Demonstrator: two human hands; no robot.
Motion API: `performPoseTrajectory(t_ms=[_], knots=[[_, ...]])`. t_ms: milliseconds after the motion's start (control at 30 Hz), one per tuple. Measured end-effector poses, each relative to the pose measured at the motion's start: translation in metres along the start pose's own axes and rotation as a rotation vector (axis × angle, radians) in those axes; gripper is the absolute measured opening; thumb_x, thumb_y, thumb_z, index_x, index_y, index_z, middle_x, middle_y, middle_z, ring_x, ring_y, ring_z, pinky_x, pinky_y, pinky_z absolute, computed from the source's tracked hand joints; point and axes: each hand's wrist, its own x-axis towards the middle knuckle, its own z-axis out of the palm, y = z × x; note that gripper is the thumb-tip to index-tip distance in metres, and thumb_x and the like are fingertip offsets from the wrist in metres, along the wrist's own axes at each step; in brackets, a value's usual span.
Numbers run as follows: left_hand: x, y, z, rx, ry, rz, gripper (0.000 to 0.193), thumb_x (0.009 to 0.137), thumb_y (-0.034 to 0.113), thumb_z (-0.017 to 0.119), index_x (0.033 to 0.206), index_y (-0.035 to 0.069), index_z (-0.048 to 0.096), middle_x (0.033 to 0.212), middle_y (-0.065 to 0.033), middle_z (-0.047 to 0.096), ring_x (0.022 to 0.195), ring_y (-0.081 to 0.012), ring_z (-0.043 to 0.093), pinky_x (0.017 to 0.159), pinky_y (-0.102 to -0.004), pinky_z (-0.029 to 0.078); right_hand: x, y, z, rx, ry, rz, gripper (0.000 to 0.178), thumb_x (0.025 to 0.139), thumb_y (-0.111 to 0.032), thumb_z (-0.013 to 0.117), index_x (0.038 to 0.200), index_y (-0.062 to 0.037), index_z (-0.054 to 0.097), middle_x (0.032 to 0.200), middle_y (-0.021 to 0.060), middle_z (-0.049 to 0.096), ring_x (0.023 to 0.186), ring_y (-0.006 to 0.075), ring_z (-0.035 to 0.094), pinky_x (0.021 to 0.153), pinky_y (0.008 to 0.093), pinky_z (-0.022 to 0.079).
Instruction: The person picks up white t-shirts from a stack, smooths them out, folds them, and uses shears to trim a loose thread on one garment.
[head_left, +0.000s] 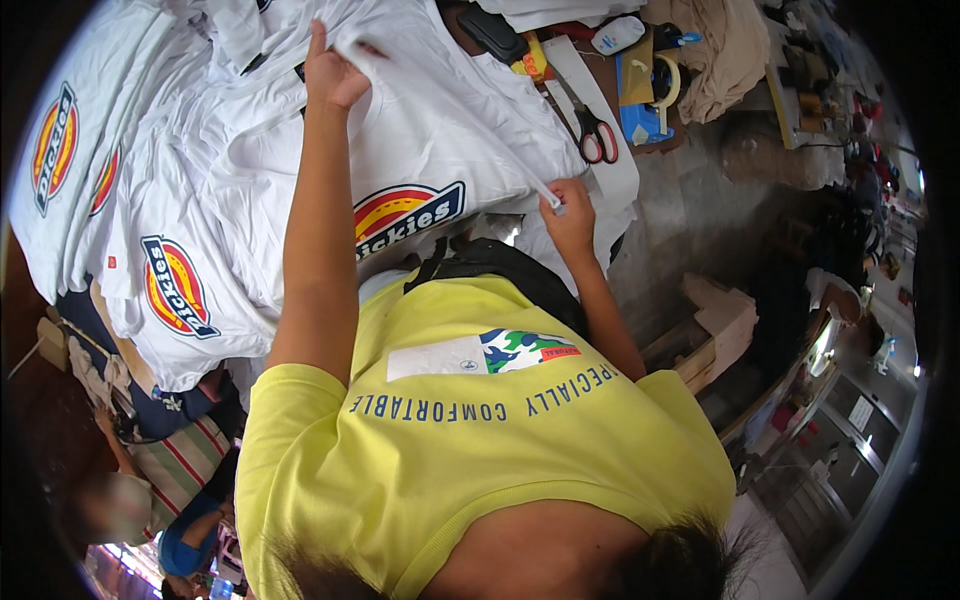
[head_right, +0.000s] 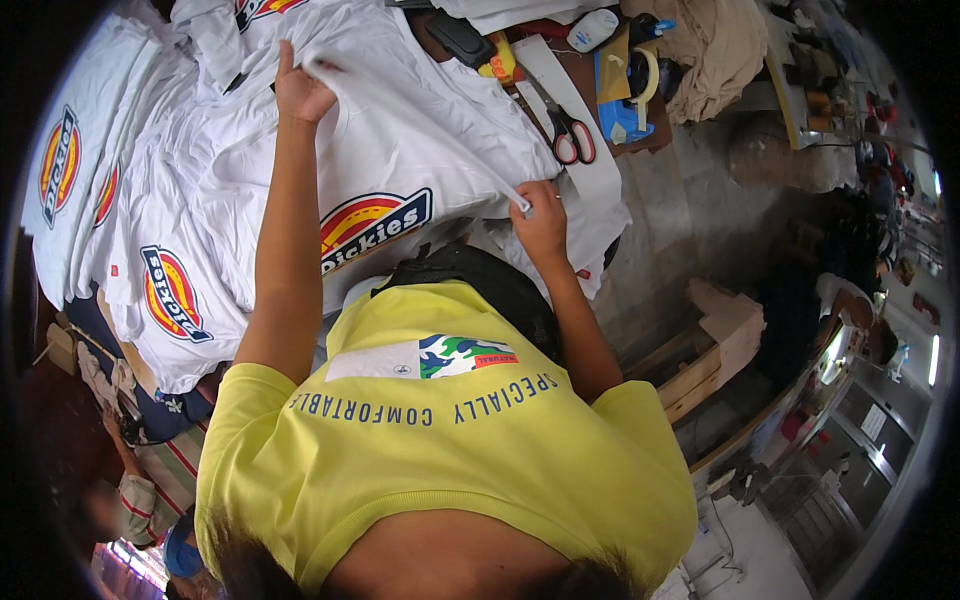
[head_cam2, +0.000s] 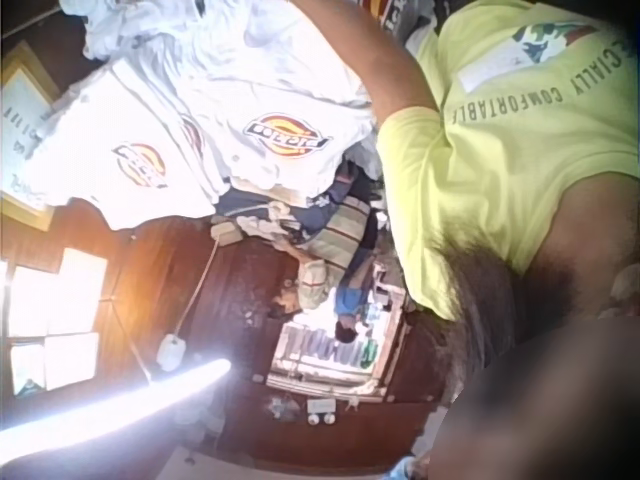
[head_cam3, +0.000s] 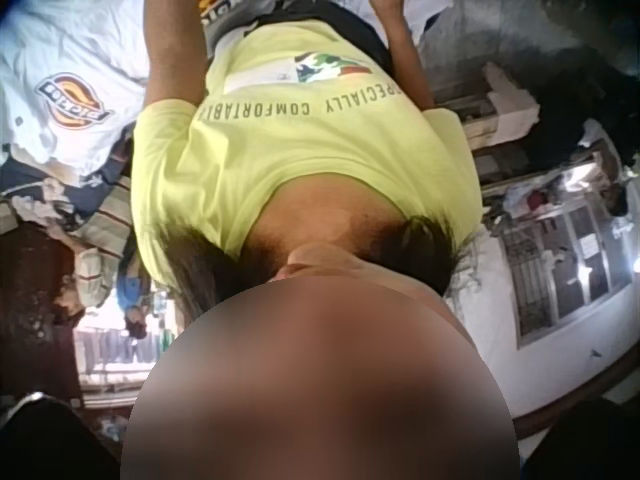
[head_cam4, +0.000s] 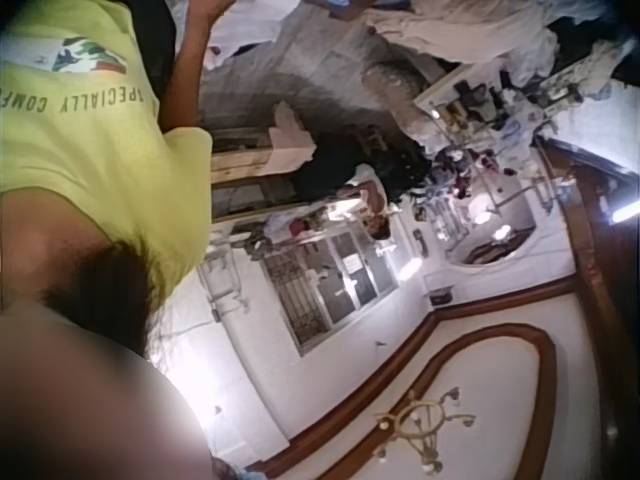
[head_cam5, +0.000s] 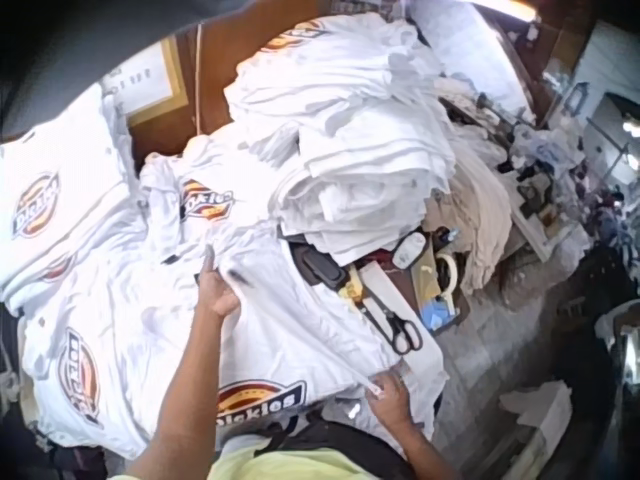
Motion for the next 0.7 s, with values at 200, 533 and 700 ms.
performPoseTrajectory(t_ms=[200,533,700], knots=[[-0.03,-0.006,-0.018,0.092,0.183,0.433,0.058,0.08,0.057,0.048,0.09,0.001,0.059,0.084,-0.0092,0.063,0.077,-0.0255,0.06,0.074,-0.0426,0.049,-0.015,-0.009,0.008,-0.171,-0.093,-0.242,0.023,0.061,-0.001,0.063,0.078,-0.0066,0.048,0.076,0.0082,0.049,0.076,0.0276,0.05,0.066,0.0373,0.039],[-0.045,-0.005,-0.042,-0.012,0.094,0.458,0.065,0.072,0.062,0.055,0.094,0.001,0.058,0.09,-0.01,0.063,0.081,-0.0264,0.059,0.079,-0.0414,0.048,-0.026,-0.015,0.012,-0.197,-0.053,-0.299,0.024,0.058,-0.001,0.063,0.076,-0.0071,0.047,0.071,0.0072,0.048,0.07,0.0263,0.05,0.064,0.0362,0.038],[-0.047,-0.006,-0.045,0.043,0.182,0.511,0.07,0.069,0.066,0.054,0.09,0.0,0.058,0.084,-0.0106,0.063,0.076,-0.0263,0.059,0.073,-0.0399,0.049,-0.029,-0.017,0.011,-0.23,-0.068,-0.319,0.025,0.056,-0.001,0.062,0.075,-0.0073,0.047,0.07,0.0067,0.047,0.069,0.0253,0.05,0.063,0.0356,0.038]])
